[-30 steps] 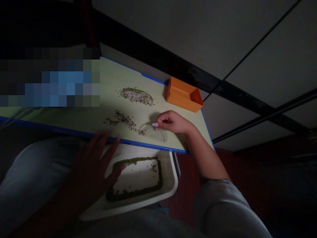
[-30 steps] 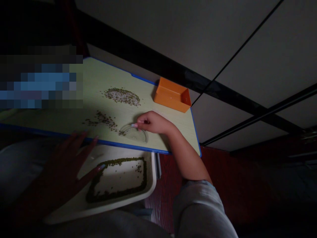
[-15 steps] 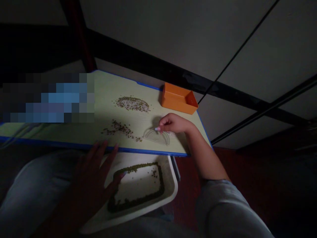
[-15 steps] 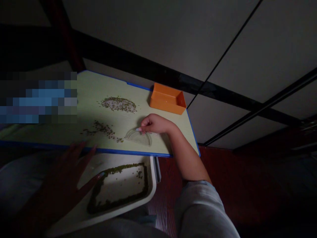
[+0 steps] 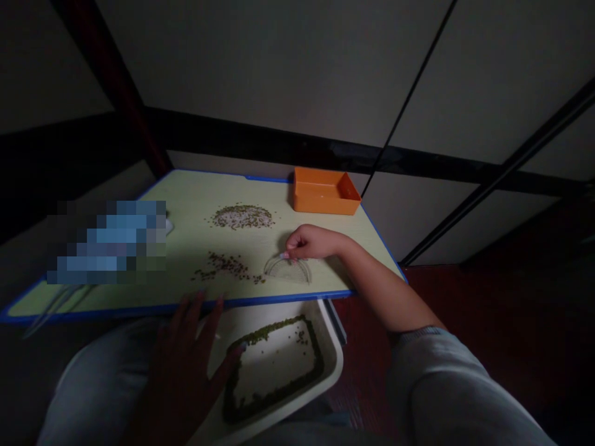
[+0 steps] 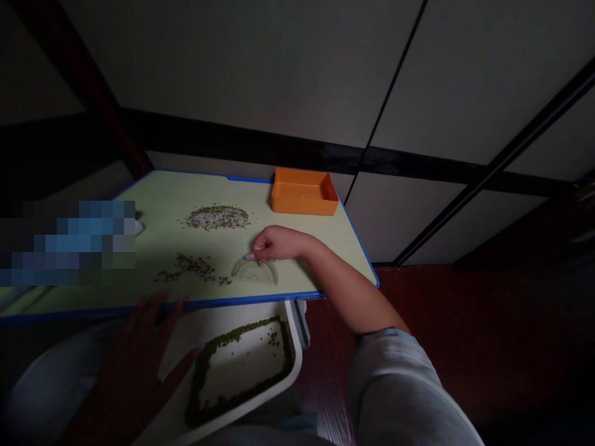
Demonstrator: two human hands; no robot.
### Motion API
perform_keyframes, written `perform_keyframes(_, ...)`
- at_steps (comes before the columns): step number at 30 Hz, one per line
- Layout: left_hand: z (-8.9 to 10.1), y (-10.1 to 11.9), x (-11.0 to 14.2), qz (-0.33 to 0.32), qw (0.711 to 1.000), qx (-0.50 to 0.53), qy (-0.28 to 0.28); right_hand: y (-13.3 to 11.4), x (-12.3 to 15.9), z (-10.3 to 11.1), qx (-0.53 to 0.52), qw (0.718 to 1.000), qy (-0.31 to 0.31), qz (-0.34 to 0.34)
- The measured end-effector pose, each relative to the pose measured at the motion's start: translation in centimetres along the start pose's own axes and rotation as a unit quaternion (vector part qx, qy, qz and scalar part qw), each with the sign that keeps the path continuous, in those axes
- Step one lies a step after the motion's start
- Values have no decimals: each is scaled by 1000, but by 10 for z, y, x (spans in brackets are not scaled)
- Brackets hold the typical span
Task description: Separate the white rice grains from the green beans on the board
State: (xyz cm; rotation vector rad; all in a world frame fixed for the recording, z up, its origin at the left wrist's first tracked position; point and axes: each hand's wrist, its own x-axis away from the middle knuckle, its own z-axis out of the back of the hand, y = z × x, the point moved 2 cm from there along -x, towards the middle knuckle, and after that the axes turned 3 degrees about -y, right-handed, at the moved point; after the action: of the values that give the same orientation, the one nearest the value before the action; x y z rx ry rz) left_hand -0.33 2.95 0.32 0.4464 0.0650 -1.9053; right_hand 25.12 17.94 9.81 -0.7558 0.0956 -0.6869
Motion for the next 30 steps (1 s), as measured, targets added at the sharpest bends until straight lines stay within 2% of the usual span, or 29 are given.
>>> perform_keyframes(8, -2, -3, -1, -10, 1000, -10, 9, -2, 4, 6, -7, 999, 42, 4)
perform_keyframes(18, 0, -1, -1, -4, 1000, 7, 9, -3, 0, 1, -28, 999, 12, 39)
perform_keyframes(21, 1, -1, -1, -9, 1000, 13, 9, -3, 2, 3, -35, 999, 14, 33)
perform_keyframes(26, 0, -2, 0, -9, 1000, 6, 5, -4, 3, 0, -66, 997, -42, 16)
perform_keyframes(30, 0, -2, -1, -5, 1000, 4, 1, -3, 3, -2, -69, 996, -50, 12)
